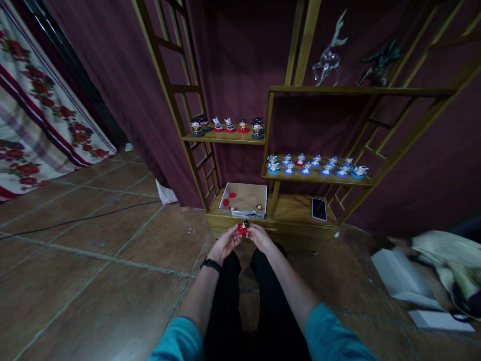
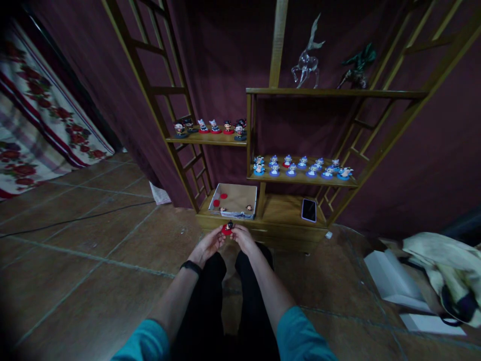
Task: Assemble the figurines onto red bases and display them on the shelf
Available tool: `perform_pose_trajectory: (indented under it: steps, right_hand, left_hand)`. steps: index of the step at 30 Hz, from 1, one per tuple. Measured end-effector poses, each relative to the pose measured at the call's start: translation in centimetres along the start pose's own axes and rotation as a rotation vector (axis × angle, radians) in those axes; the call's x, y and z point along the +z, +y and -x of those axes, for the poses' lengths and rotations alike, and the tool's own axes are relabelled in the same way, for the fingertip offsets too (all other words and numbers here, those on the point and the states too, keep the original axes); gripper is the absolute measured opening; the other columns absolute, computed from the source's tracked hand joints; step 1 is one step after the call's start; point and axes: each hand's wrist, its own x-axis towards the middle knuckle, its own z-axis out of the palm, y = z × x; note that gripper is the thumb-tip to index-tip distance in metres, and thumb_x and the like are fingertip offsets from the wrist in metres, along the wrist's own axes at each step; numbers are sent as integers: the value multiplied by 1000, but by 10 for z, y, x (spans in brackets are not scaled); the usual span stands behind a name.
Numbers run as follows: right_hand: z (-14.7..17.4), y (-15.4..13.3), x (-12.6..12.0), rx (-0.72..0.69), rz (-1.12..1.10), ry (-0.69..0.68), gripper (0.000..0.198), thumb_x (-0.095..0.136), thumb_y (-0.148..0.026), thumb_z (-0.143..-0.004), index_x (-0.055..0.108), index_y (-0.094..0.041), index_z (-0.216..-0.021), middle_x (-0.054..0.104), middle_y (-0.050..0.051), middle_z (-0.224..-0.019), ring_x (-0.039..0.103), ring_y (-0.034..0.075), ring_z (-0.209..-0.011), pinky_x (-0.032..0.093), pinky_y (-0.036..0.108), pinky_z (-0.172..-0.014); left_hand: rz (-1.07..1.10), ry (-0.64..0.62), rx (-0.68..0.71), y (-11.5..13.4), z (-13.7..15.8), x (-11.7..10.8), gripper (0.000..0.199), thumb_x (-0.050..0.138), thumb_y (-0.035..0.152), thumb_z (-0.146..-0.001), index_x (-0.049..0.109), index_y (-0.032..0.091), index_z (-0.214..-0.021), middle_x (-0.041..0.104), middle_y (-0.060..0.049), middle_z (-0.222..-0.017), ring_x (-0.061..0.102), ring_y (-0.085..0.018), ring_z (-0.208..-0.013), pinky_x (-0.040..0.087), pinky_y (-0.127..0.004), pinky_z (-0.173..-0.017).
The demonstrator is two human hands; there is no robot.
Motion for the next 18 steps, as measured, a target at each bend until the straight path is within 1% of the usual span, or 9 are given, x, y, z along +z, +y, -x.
perform_pose_trajectory:
  steps: [4, 8, 14, 18]
  right_hand:
    - [-1, 1, -2, 13, 3, -6, 20, 65, -19, -56, 62, -14, -75, 61, 0, -65, 48, 6, -51, 37, 21, -53]
    - [1, -1, -1, 3, 0, -14, 26, 65, -20, -57, 63, -14, -82, 63, 1, -69, 49, 7, -53, 37, 20, -53]
    - [2, 0, 1, 2, -30, -8, 31, 67, -24, -59, 61, -16, -88, 64, 1, -70, 53, 8, -59, 39, 22, -57]
    - [2, 1, 0, 15, -38, -21, 32, 69, -25, -57, 60, -16, -87, 63, 1, -70, 54, 9, -60, 40, 22, -59]
  left_hand:
    - [2, 18, 5, -1, -2, -1, 10, 58, 19, -77, 58, 10, -78, 59, -1, -55, 51, -5, -42, 42, -14, -41]
    - [4, 63, 21, 0, -1, 2, 5, 57, 13, -77, 58, 9, -75, 60, -3, -55, 53, -6, -43, 43, -14, -42]
    - [14, 104, 66, -1, -2, 3, 4, 55, 8, -76, 58, 7, -77, 65, -8, -63, 60, -9, -52, 48, -16, -50]
    - [7, 69, 75, -2, 0, 3, 3, 55, 8, -76, 58, 6, -77, 67, -10, -67, 64, -12, -60, 52, -19, -59]
